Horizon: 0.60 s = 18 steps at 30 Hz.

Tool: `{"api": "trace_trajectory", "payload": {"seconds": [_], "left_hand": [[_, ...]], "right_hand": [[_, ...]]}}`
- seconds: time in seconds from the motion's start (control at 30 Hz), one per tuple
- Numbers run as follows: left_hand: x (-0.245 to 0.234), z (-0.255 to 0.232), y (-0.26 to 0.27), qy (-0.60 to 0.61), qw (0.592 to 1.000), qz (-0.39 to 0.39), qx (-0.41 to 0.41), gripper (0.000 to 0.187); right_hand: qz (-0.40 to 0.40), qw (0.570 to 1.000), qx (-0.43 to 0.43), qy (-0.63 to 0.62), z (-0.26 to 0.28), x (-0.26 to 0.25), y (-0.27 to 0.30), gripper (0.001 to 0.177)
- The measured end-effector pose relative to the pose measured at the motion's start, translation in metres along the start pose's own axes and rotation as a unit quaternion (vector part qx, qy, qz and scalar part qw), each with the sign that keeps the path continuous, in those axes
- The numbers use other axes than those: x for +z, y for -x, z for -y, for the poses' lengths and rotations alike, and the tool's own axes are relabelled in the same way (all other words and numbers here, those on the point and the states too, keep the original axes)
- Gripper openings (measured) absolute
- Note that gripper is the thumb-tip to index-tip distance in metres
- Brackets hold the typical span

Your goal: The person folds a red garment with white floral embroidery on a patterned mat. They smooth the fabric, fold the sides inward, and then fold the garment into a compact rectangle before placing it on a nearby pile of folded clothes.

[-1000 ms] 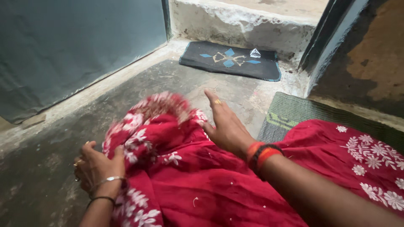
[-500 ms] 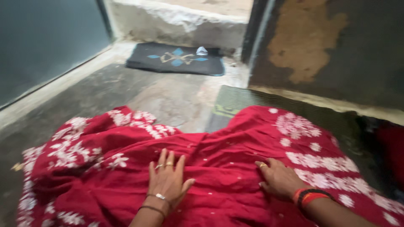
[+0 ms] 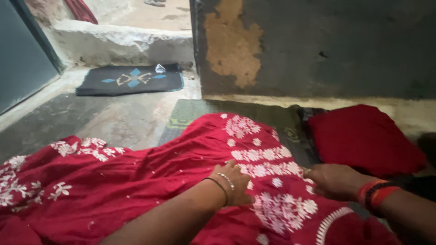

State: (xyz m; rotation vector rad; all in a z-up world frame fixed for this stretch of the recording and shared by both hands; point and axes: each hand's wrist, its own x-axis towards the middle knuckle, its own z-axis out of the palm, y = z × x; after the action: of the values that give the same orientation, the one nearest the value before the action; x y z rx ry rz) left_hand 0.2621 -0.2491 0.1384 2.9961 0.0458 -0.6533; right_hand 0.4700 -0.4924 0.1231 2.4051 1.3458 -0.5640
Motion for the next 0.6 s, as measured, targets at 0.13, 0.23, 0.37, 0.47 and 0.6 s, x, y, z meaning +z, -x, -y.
{"api": "trace_trajectory", "payload": {"seconds": [0.13,0.23,0.37,0.47,0.6], "left_hand": [[0.016,-0.076,-0.035,0.085,0.996,-0.016,0.013,0.06],[0.049,-0.129,-0.058,0.16,0.978,-0.123,0.054,0.051],[0.084,-0.182,-0.076,0.243,0.956,-0.158,0.053,0.042],[0.094,-0.209,-0.084,0.33,0.924,-0.191,0.038,0.057],[0.086,-0.229,-0.107,0.43,0.832,-0.35,-0.022,0.073]], "right_hand": [[0.097,0.989,0.107,0.044,-0.074,0.089,0.024,0.048],[0.111,0.976,0.186,-0.013,-0.116,0.165,0.045,0.067],[-0.023,0.982,0.178,-0.058,-0.128,0.216,0.067,0.062],[-0.144,0.958,0.214,-0.127,-0.111,0.199,0.064,0.049],[-0.126,0.879,0.073,-0.453,-0.077,0.131,0.024,0.05]]}}
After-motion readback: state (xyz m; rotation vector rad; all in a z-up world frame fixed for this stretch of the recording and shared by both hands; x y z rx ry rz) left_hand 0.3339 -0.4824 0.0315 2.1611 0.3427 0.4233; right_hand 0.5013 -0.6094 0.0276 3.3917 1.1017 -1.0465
